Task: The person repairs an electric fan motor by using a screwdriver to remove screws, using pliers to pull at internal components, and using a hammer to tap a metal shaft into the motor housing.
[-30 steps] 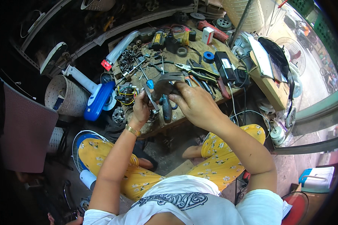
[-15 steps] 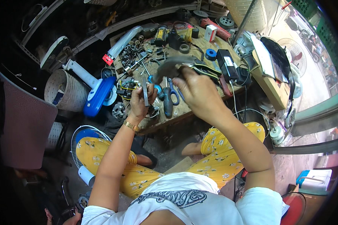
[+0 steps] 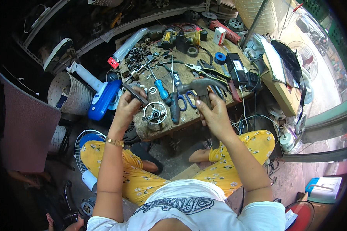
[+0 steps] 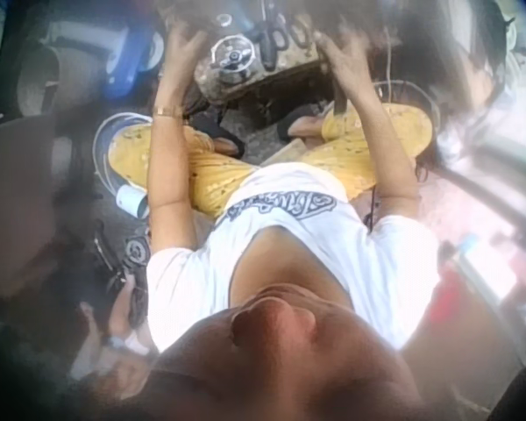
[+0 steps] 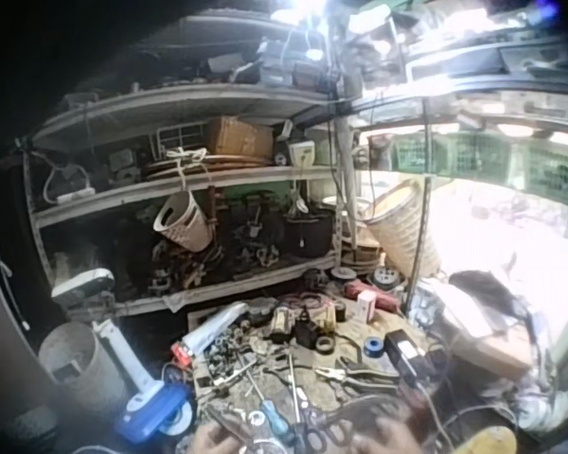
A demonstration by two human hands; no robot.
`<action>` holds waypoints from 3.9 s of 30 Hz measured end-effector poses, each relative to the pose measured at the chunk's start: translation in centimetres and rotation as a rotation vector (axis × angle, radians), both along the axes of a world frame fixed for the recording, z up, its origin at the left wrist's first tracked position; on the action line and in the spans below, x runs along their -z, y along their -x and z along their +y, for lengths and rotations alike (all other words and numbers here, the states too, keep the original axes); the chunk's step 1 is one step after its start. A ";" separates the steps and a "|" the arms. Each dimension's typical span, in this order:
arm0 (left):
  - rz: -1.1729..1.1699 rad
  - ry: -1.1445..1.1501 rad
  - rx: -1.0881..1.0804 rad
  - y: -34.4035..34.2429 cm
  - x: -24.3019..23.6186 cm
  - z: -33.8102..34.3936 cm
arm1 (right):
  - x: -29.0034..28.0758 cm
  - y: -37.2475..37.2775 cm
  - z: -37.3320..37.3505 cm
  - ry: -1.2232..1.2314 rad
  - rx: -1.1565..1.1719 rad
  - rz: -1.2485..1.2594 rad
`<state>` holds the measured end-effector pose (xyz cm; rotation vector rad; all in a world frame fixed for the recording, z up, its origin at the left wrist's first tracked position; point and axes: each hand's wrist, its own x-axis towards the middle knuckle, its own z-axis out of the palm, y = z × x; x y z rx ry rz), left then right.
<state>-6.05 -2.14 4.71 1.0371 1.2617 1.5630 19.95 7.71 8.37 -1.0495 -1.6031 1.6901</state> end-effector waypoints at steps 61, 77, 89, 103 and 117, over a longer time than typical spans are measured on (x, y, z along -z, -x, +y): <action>0.204 0.413 -0.372 -2.4 10.9 -0.6 | 13.0 8.7 -1.7 -0.176 0.082 -0.097; 0.223 0.205 -0.318 1.7 1.7 -5.3 | 11.7 7.6 -5.3 0.250 0.082 0.139; -0.262 -0.221 -0.216 4.1 -8.4 -4.5 | -2.8 1.0 -4.1 0.019 0.022 0.148; 1.465 0.442 0.166 3.5 -6.5 -0.1 | -7.5 1.1 -2.8 0.008 0.032 0.157; 1.643 0.382 0.312 1.0 -0.4 2.1 | -7.4 0.2 -2.5 -0.037 0.073 0.238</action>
